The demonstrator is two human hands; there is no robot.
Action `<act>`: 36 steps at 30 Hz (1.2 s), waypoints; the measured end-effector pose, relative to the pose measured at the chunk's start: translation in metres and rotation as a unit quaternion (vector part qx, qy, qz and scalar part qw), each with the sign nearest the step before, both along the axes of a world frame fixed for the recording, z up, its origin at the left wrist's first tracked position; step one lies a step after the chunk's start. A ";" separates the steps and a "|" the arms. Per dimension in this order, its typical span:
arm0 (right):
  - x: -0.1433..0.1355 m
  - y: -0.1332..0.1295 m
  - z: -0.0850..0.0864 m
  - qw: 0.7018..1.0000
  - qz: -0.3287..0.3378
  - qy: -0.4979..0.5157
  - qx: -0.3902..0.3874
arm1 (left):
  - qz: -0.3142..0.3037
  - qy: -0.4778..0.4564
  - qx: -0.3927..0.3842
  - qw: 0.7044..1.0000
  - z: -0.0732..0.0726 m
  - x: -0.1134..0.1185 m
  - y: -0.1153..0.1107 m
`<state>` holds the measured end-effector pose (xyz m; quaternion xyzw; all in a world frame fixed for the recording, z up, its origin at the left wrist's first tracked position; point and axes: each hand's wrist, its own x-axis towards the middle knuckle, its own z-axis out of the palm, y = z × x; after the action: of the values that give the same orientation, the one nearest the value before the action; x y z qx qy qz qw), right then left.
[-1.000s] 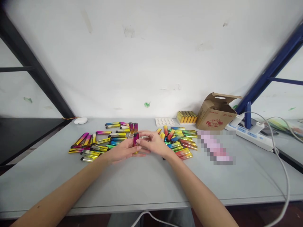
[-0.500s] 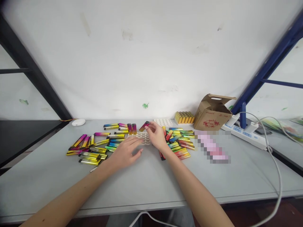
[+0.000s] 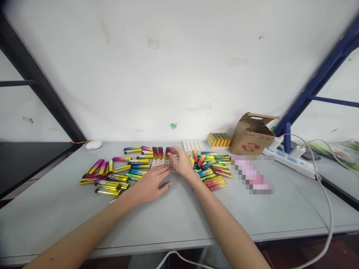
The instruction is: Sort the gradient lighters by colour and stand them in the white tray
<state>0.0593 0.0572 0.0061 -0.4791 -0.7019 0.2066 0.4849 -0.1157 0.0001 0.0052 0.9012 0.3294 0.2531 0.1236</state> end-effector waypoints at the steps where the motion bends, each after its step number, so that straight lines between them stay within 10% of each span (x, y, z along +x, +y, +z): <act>1: 0.000 0.000 -0.001 1.000 0.002 -0.004 0.003 | 0.000 0.003 -0.003 1.000 0.001 0.000 0.000; 21: -0.008 -0.007 0.010 0.992 -0.024 -0.118 -0.031 | 0.018 0.022 0.104 0.994 0.008 0.001 0.004; 26: 0.001 -0.025 0.018 0.973 -0.047 -0.225 -0.010 | 0.187 -0.065 0.183 0.963 0.022 -0.017 0.019; 30: 0.015 -0.034 0.022 0.947 -0.008 -0.316 0.048 | 0.351 -0.033 0.121 0.928 0.033 -0.052 0.041; 36: 0.026 -0.033 0.021 0.940 0.024 -0.331 0.083 | 0.424 0.087 -0.007 0.902 0.028 -0.114 0.070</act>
<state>0.0854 0.0245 0.0269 -0.4612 -0.8488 -0.0108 0.2583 -0.2293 0.0704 0.0328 0.6943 0.6911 0.1999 -0.0184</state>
